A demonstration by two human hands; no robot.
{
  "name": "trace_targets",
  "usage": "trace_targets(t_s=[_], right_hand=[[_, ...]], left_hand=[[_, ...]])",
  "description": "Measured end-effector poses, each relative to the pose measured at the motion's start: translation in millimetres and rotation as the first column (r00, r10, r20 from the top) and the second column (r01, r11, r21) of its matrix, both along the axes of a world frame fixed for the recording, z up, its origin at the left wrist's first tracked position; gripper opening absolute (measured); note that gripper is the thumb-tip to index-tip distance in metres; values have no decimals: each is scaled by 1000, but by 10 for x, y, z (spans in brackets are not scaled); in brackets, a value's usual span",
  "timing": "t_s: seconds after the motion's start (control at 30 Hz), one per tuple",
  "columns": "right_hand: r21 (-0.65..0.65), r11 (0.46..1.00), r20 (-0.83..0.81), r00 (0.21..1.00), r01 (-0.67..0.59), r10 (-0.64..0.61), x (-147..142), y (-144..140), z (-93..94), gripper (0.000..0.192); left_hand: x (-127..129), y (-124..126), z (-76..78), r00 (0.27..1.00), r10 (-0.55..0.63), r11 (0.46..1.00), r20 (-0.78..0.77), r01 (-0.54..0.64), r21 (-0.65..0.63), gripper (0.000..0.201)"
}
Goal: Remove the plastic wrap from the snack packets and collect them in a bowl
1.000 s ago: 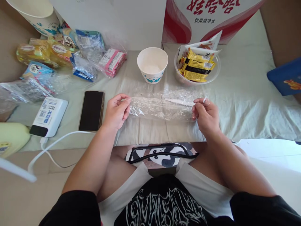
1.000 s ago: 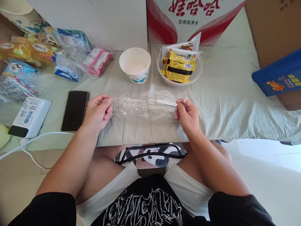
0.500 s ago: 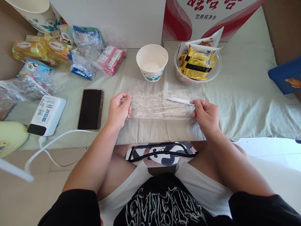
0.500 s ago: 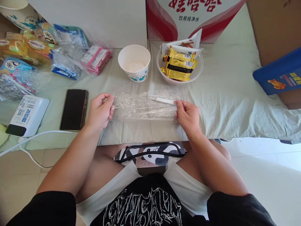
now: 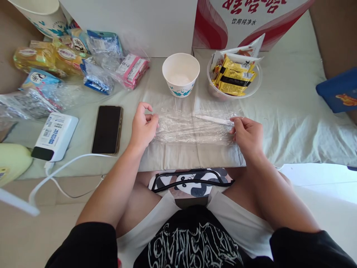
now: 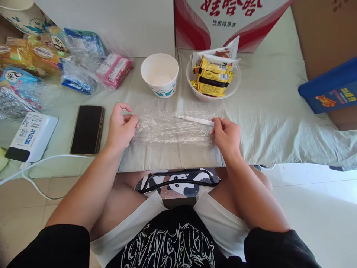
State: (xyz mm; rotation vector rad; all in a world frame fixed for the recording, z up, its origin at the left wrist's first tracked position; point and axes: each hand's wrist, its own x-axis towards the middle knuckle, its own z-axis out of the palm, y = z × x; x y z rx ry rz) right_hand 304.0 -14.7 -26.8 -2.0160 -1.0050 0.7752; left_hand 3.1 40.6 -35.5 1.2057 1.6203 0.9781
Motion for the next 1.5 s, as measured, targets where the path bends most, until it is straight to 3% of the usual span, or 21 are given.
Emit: trace_targets(t_s=[0.17, 0.27, 0.43, 0.57, 0.73, 0.83, 0.93, 1.0, 1.1, 1.17, 1.23, 1.33, 1.43, 1.5], right_hand=[[-11, 1000, 118, 993, -11, 12, 29, 45, -8, 29], [59, 998, 245, 970, -28, 12, 49, 58, -34, 47], [86, 993, 330, 943, -78, 46, 79, 59, -74, 44], [96, 988, 344, 936, -120, 80, 102, 38, -104, 43], [64, 989, 404, 909, -136, 98, 143, 43, -159, 46], [147, 977, 493, 868, -155, 64, 174, 41, -184, 48], [319, 910, 581, 813, -263, 31, 150, -11, -181, 41], [364, 821, 634, 763, -440, 127, 82, -65, -177, 31], [250, 638, 692, 595, -729, 408, -49, -130, -198, 26], [134, 557, 710, 472, -819, 523, -100, -150, -226, 34], [36, 545, 729, 395, -838, 559, -110, -160, -246, 43], [-48, 574, 752, 348, -817, 559, -98, -179, -234, 43], [-61, 601, 782, 336, -797, 525, -128, -214, -192, 34], [-42, 596, 801, 330, -802, 500, -173, -239, -172, 28]], left_hand=[[-22, 29, -105, 994, -109, 993, -9, 109, 50, 11], [-38, 37, -135, 990, -134, 987, -43, 137, 87, 8], [-45, 23, -78, 978, -173, 979, -117, 184, 89, 15], [-25, -9, -15, 958, -169, 978, -232, 193, 83, 9], [-30, -68, -23, 853, -206, 962, -479, 266, 61, 11], [-53, -114, -33, 751, -150, 954, -643, 281, 105, 16], [-26, -192, -16, 723, -27, 937, -690, 259, 234, 22], [48, -270, 5, 718, -35, 894, -695, 334, 300, 22], [193, -389, 19, 642, -200, 796, -740, 547, 260, 25], [251, -430, 4, 578, -279, 767, -767, 615, 184, 34], [246, -421, -27, 545, -309, 783, -780, 611, 116, 43], [163, -351, -86, 552, -286, 843, -783, 534, 69, 51], [96, -294, -130, 595, -213, 894, -775, 439, 92, 58], [87, -282, -143, 614, -203, 896, -763, 431, 108, 60]])
